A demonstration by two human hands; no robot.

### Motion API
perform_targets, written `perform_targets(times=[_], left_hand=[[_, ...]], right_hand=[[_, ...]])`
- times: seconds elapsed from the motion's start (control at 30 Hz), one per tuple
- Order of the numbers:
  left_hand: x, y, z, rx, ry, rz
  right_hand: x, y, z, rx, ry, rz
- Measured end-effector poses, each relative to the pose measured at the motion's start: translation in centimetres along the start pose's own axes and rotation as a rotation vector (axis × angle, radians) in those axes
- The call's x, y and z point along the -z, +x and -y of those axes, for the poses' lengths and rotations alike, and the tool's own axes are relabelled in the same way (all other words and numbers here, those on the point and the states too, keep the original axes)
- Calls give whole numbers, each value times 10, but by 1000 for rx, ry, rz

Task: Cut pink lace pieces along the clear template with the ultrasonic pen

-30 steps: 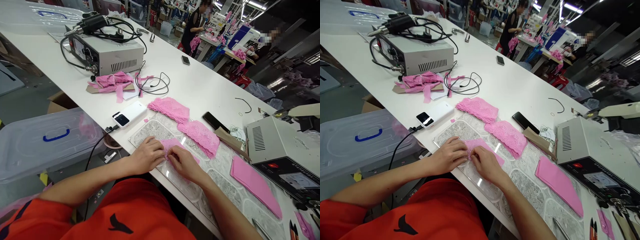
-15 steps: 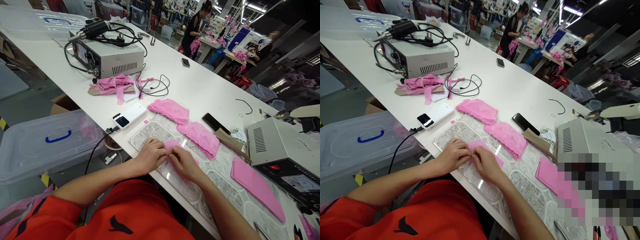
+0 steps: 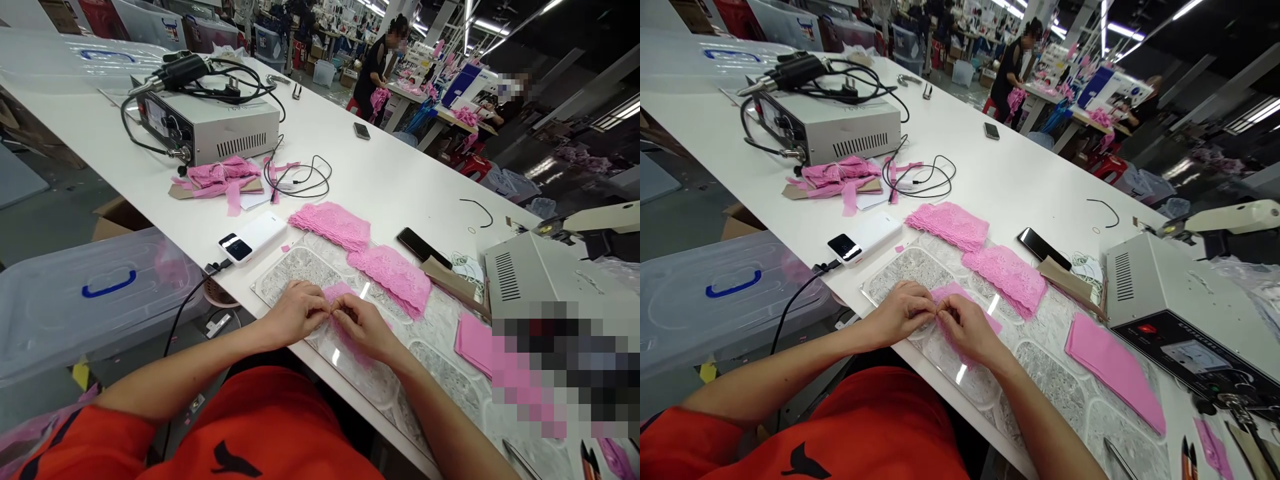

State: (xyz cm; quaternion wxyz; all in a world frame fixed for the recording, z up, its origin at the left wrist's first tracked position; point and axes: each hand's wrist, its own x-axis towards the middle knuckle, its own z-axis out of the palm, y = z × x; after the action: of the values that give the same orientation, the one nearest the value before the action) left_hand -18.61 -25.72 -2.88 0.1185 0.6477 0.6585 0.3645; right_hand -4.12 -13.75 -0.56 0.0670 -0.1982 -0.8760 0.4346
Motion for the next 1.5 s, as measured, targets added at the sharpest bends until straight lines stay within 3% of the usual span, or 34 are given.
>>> perform_targets(times=[0.47, 0.93, 1.3, 1.5], left_hand=[[2, 2, -4, 34, -49, -35], [3, 2, -4, 82, -71, 21], [4, 4, -5, 99, -75, 30], [3, 3, -5, 110, -73, 28]], right_hand=[[-5, -6, -4, 88, -65, -89], [-9, -6, -9, 461, -383, -179], [-6, -3, -13, 351, -189, -179], [-6, -6, -13, 525, -324, -254]])
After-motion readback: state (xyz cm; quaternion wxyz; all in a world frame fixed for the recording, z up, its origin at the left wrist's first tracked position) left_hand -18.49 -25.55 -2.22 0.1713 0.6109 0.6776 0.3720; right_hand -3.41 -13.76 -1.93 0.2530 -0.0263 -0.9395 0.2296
